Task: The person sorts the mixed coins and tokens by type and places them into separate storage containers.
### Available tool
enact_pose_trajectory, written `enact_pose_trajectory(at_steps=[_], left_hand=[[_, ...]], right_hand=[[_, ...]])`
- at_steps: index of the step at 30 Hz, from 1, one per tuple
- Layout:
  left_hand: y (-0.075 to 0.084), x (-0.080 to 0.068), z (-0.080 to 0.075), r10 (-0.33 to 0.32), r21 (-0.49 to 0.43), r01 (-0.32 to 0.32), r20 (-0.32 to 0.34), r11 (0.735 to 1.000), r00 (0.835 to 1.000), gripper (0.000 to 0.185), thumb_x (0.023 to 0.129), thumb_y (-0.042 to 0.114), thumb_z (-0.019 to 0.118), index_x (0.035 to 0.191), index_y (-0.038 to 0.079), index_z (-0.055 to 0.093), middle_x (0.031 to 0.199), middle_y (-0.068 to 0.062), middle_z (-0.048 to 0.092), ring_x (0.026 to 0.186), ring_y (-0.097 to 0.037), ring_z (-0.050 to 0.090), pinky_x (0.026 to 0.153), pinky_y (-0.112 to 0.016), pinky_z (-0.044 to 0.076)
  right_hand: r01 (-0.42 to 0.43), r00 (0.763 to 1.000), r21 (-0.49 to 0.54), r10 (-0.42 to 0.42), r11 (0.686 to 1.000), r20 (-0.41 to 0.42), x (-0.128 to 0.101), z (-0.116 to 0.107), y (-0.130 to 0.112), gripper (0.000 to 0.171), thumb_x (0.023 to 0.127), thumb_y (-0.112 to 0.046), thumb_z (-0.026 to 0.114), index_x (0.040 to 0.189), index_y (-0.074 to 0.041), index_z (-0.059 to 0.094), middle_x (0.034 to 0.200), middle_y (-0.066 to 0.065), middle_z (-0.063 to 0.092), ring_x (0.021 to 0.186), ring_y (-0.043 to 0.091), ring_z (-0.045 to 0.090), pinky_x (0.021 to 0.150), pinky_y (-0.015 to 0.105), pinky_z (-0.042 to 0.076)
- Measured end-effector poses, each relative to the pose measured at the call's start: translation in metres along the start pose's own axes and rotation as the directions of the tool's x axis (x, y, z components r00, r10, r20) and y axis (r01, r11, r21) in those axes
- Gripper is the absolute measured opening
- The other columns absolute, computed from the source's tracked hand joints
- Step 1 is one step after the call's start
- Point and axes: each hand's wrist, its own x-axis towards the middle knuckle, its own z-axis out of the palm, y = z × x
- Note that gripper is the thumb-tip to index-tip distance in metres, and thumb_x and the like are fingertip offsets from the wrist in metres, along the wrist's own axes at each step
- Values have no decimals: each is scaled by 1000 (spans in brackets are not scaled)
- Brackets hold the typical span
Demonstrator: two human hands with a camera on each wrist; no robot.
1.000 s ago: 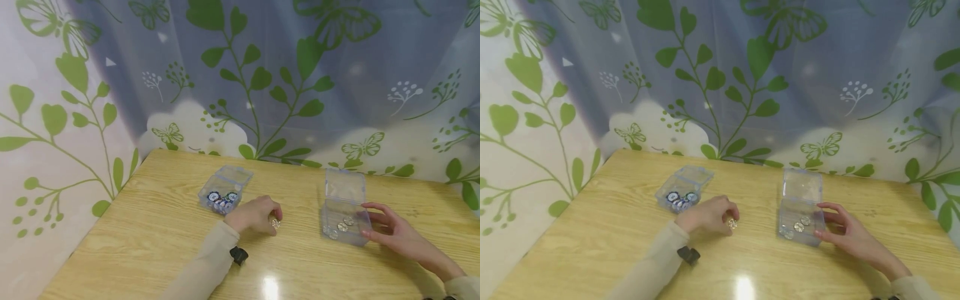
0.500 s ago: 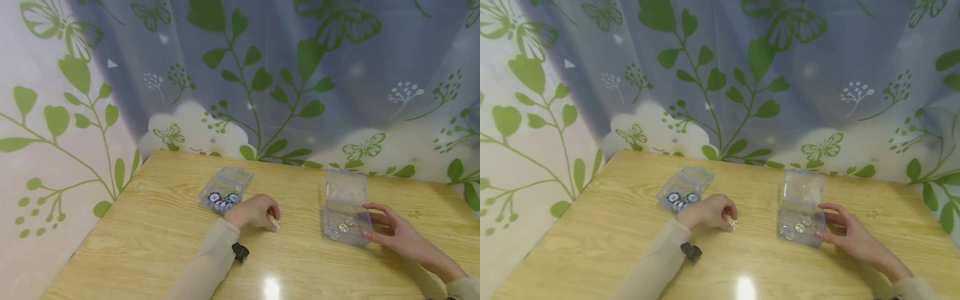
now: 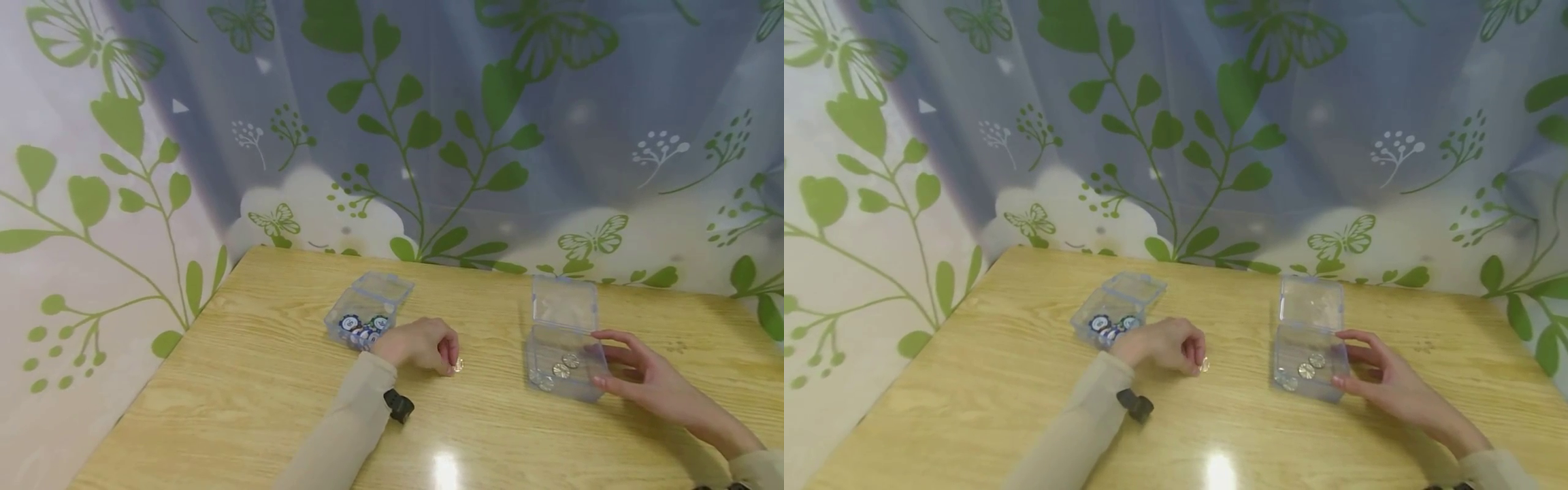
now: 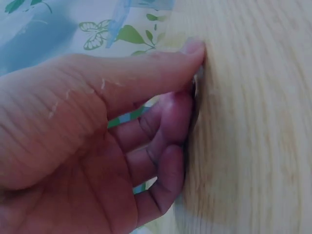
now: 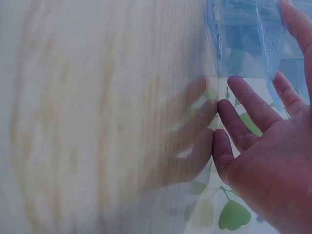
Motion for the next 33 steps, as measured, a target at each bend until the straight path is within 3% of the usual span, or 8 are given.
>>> enact_pose_trajectory(at_steps=[3, 7, 13, 16, 19, 25, 30, 33], left_hand=[[1, 0, 0, -19, -5, 19, -7, 1000, 1000, 16, 85, 16, 85, 91, 16, 70, 77, 7, 60, 70, -6, 52, 69, -20, 42], [3, 2, 1, -30, 38, 31, -26, 999, 999, 28, 84, 23, 85, 103, 19, 65, 84, 7, 59, 76, -7, 53, 72, -22, 44], [4, 11, 2, 32, 64, -25, -107, 998, 994, 29, 91, 25, 79, 115, 19, 64, 88, 7, 60, 86, -10, 54, 80, -25, 45], [4, 16, 3, 63, 100, -50, -135, 994, 989, 27, 92, 26, 78, 116, 21, 67, 86, 8, 60, 86, -10, 55, 82, -26, 45], [5, 20, 3, 62, 109, -47, -138, 993, 989, 18, 91, 25, 79, 107, 23, 70, 86, 8, 59, 86, -10, 54, 81, -26, 45], [9, 26, 1, 40, 74, -32, -110, 997, 993, 11, 88, 18, 81, 96, 20, 73, 83, 8, 61, 78, -8, 53, 74, -23, 44], [11, 27, -2, -51, -7, 50, -29, 999, 998, 16, 84, 18, 84, 91, 19, 70, 82, 8, 61, 73, -7, 52, 69, -22, 43], [12, 25, -4, -83, -3, 83, 9, 997, 997, 18, 83, 22, 86, 90, 19, 69, 83, 8, 61, 75, -7, 51, 70, -22, 43]], right_hand=[[-9, 1000, 15, 9, 1000, 11, 0, 0, -1, 68, 95, -13, 73, 152, -10, 36, 146, 36, 50, 112, -22, 46, 80, 17, 51], [-23, 999, 21, 22, 1000, 24, -1, 1, -1, 68, 96, -15, 72, 153, -11, 34, 148, 36, 49, 112, -23, 45, 80, 17, 51], [-13, 1000, 14, 13, 1000, 13, -1, 0, -2, 68, 96, -14, 72, 153, -11, 36, 147, 35, 50, 113, -22, 46, 81, 17, 51], [-7, 1000, 15, 7, 1000, 9, -1, 0, -2, 67, 96, -13, 73, 152, -10, 37, 146, 35, 50, 113, -22, 47, 81, 16, 51], [-9, 1000, 25, 9, 1000, 13, 0, -1, -2, 67, 96, -13, 73, 152, -11, 36, 147, 35, 50, 113, -22, 46, 81, 16, 51], [-21, 1000, 35, 20, 999, 23, 0, -2, -2, 67, 96, -14, 72, 152, -11, 35, 147, 36, 49, 112, -22, 46, 80, 17, 51], [-29, 999, 32, 28, 999, 29, 0, -2, -2, 67, 97, -15, 71, 153, -12, 34, 148, 35, 48, 112, -22, 46, 79, 17, 51], [-19, 1000, 27, 19, 999, 21, 0, -2, -2, 67, 96, -14, 72, 153, -11, 35, 148, 35, 49, 113, -22, 46, 80, 17, 51]])
